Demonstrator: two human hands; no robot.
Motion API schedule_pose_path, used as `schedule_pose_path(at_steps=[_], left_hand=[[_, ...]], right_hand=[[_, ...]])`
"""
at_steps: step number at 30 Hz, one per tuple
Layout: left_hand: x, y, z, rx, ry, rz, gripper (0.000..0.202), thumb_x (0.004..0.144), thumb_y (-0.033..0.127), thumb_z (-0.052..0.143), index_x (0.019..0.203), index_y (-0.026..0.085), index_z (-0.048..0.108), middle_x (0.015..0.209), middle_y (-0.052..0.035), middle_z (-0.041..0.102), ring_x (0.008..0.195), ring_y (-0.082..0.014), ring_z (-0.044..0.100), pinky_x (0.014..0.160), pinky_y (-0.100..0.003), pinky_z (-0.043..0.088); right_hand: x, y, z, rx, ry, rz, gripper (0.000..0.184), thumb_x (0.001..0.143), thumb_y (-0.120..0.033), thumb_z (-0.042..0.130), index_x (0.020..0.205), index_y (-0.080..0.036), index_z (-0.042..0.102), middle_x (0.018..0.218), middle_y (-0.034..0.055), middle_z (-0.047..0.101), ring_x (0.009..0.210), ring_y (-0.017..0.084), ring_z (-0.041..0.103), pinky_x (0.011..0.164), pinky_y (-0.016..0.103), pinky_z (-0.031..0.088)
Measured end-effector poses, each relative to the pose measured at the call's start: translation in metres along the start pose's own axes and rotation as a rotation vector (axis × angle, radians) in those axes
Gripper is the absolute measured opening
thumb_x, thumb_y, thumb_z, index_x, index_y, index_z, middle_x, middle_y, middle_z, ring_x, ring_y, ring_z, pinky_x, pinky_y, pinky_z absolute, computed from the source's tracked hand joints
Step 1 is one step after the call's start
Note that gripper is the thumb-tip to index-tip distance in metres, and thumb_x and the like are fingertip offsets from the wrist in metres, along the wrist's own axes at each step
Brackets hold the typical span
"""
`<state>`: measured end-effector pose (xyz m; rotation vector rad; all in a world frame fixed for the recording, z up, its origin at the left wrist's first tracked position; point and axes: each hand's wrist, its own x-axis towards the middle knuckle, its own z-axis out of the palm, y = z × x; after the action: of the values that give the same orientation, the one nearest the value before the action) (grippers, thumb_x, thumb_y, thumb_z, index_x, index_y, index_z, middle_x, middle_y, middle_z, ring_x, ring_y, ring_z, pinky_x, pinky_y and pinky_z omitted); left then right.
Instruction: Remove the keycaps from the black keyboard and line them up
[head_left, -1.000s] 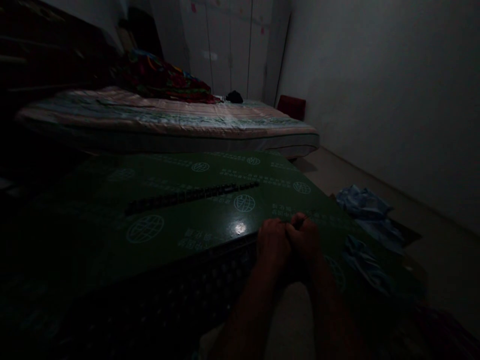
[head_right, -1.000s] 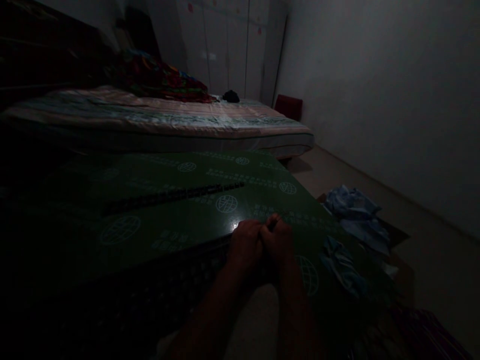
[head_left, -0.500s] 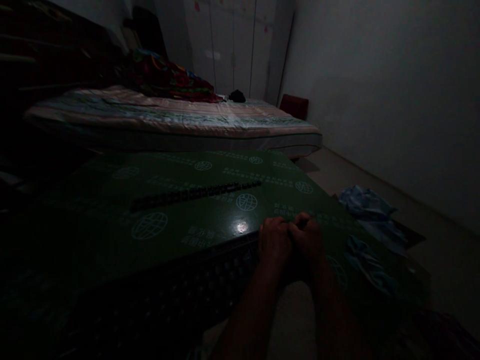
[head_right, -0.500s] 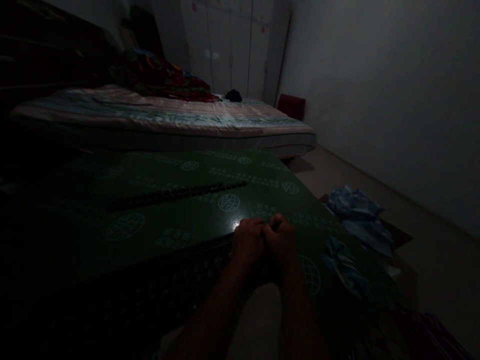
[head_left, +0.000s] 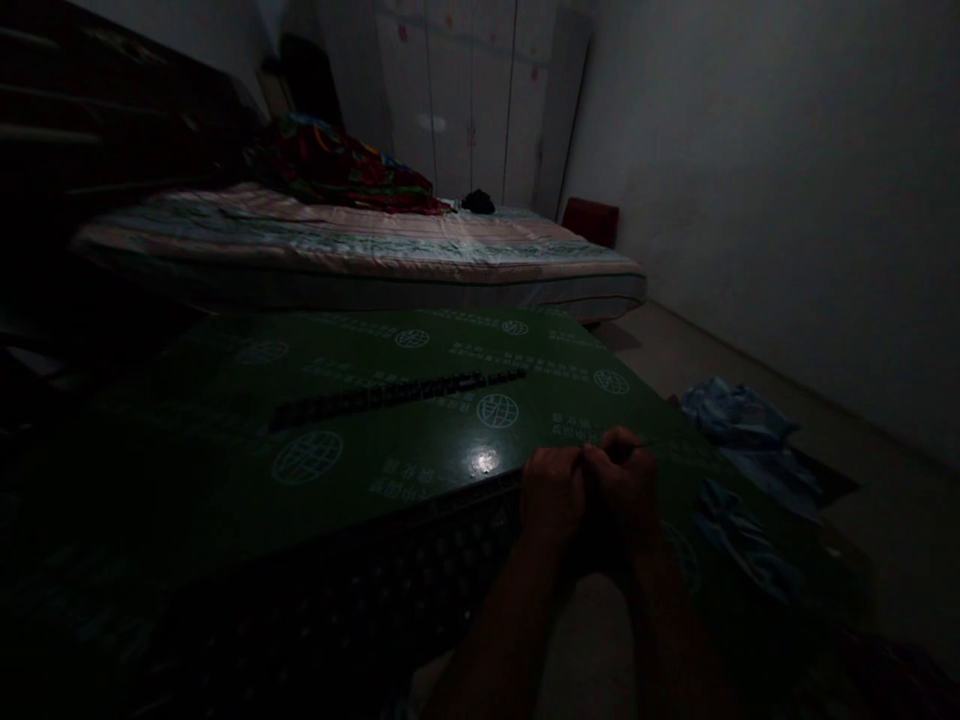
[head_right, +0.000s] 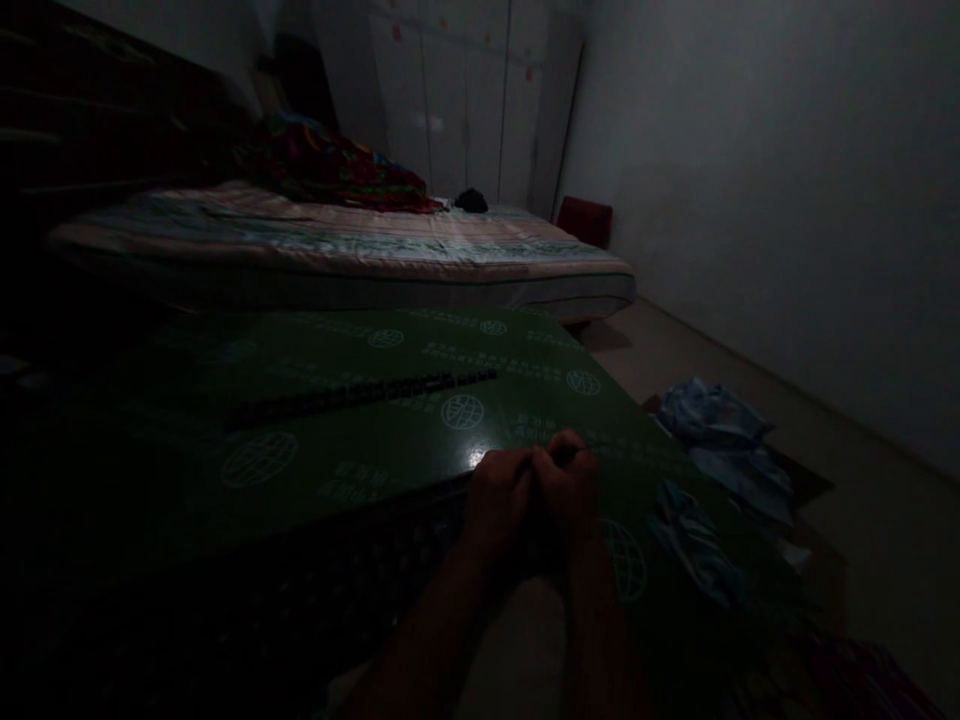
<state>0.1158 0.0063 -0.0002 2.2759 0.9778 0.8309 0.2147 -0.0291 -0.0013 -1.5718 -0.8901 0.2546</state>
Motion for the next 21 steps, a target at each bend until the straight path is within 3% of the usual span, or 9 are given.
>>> schedule_pose_path(at_steps=[6,11,16,21], left_hand=[[-0.002,-0.005,0.002,-0.236,0.125,-0.106,0.025,0.072,0.012,0.054,0.094,0.019,0.061,0.091,-0.0046,0.065,0.086,-0.0181,0.056,0.078,-0.031,0.044],[0.002,-0.002,-0.002,-0.507,0.190,-0.280,0.010,0.067,0.020,0.061,0.077,0.018,0.064,0.074,-0.0006,0.064,0.072,-0.0153,0.059,0.066,-0.026,0.046],[0.006,0.001,-0.016,-0.858,0.273,-0.393,0.011,0.062,0.023,0.066,0.071,0.016,0.065,0.068,0.0006,0.066,0.066,-0.0142,0.060,0.061,-0.023,0.048],[0.007,-0.002,-0.024,-1.095,0.228,-0.453,0.018,0.057,0.024,0.071,0.072,0.015,0.067,0.070,-0.0010,0.068,0.065,-0.0145,0.062,0.060,-0.023,0.048]], right_hand=[[-0.001,-0.006,0.002,0.128,0.061,0.002,0.020,0.068,-0.033,0.061,0.063,-0.016,0.052,0.054,-0.0043,0.049,0.050,0.010,0.047,0.047,0.021,0.038],[-0.001,-0.008,0.003,0.169,0.063,0.081,0.032,0.073,-0.043,0.057,0.088,-0.015,0.061,0.062,0.0008,0.060,0.052,0.013,0.054,0.049,0.024,0.044],[-0.005,-0.010,0.000,0.146,-0.025,0.107,0.034,0.079,-0.043,0.049,0.100,-0.018,0.059,0.064,0.0012,0.063,0.048,0.014,0.055,0.046,0.025,0.044],[-0.013,-0.019,-0.004,0.117,-0.201,0.016,0.024,0.072,-0.035,0.062,0.090,-0.019,0.065,0.088,0.0051,0.067,0.077,0.020,0.063,0.064,0.028,0.049]])
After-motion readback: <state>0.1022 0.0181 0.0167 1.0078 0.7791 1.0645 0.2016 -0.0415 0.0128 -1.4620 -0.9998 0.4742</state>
